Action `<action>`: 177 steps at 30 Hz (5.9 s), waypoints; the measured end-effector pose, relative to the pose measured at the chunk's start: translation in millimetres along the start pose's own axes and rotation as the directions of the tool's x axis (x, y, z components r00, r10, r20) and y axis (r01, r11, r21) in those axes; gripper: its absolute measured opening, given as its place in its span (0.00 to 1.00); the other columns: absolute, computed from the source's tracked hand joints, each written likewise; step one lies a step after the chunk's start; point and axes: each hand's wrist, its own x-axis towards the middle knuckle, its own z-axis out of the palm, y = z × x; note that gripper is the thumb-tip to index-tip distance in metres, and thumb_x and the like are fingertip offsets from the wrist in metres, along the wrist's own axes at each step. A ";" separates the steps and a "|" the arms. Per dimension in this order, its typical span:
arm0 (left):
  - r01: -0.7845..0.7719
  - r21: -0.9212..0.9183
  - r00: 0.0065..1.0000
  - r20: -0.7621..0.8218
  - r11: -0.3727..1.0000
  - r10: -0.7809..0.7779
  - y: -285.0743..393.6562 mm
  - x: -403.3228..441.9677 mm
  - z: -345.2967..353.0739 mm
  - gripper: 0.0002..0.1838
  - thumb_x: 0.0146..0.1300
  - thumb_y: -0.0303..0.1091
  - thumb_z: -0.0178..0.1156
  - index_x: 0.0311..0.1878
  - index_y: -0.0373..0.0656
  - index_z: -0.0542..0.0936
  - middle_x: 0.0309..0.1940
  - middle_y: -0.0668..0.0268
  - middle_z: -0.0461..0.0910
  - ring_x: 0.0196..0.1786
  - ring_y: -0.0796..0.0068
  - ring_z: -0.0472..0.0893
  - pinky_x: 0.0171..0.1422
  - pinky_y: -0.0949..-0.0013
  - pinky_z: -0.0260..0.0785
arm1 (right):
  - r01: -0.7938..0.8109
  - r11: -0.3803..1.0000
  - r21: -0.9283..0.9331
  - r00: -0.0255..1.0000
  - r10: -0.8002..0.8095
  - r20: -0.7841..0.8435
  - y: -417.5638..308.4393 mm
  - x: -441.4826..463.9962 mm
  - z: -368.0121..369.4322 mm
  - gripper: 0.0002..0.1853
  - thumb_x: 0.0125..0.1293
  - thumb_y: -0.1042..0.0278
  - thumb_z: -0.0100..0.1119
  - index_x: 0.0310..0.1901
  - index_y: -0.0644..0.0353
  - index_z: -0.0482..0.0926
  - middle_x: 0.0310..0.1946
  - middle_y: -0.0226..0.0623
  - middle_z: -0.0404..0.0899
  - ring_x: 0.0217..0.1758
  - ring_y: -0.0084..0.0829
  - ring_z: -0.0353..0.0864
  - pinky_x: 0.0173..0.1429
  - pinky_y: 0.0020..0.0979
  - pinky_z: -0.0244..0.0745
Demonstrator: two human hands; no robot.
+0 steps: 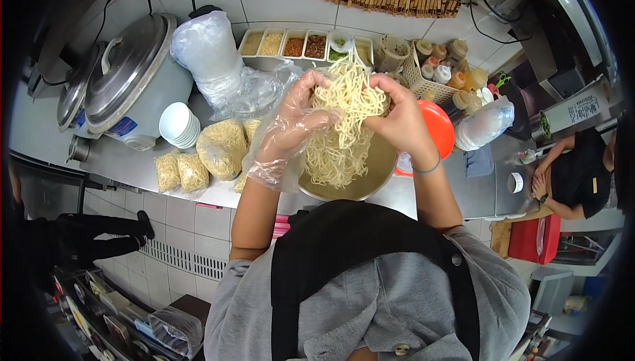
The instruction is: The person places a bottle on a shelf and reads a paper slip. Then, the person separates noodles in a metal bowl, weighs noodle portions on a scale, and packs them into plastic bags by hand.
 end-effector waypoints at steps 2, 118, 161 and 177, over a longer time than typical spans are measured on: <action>0.037 0.083 0.998 0.040 0.996 -0.041 -0.6 -2.2 -7.8 0.21 0.55 0.26 0.63 0.53 0.42 0.71 0.50 0.68 0.72 0.47 0.81 0.72 0.53 0.74 0.67 | -0.021 1.000 0.014 1.000 0.021 -0.014 -4.5 -2.9 0.1 0.22 0.45 0.85 0.63 0.45 0.63 0.73 0.42 0.28 0.73 0.46 0.19 0.71 0.53 0.23 0.69; 0.564 0.484 0.798 -0.528 0.670 -0.291 -233.5 -75.1 -39.7 0.47 0.57 0.48 0.63 0.67 0.24 0.51 0.57 0.40 0.70 0.59 0.53 0.73 0.63 0.65 0.65 | -0.825 0.462 0.326 0.480 0.877 -0.029 128.0 -65.3 55.8 0.46 0.59 0.43 0.61 0.68 0.68 0.52 0.53 0.53 0.73 0.50 0.39 0.79 0.40 0.34 0.79; 0.131 0.899 0.933 0.030 0.417 -0.359 -125.7 -23.1 1.8 0.62 0.38 0.68 0.69 0.72 0.43 0.52 0.71 0.46 0.52 0.74 0.50 0.50 0.75 0.54 0.46 | -0.168 0.716 -0.678 0.673 -0.419 -0.609 53.7 -93.3 -105.8 0.10 0.51 0.66 0.66 0.30 0.62 0.78 0.31 0.42 0.78 0.39 0.45 0.76 0.46 0.41 0.72; 0.049 0.993 0.814 -0.100 -0.104 -0.572 -131.3 -43.6 10.3 0.70 0.35 0.77 0.62 0.74 0.39 0.44 0.72 0.40 0.42 0.75 0.43 0.43 0.72 0.37 0.39 | -0.611 0.280 -0.740 0.333 -0.757 -0.562 17.4 -60.7 -278.3 0.12 0.68 0.60 0.50 0.43 0.56 0.79 0.43 0.38 0.79 0.45 0.46 0.77 0.46 0.39 0.73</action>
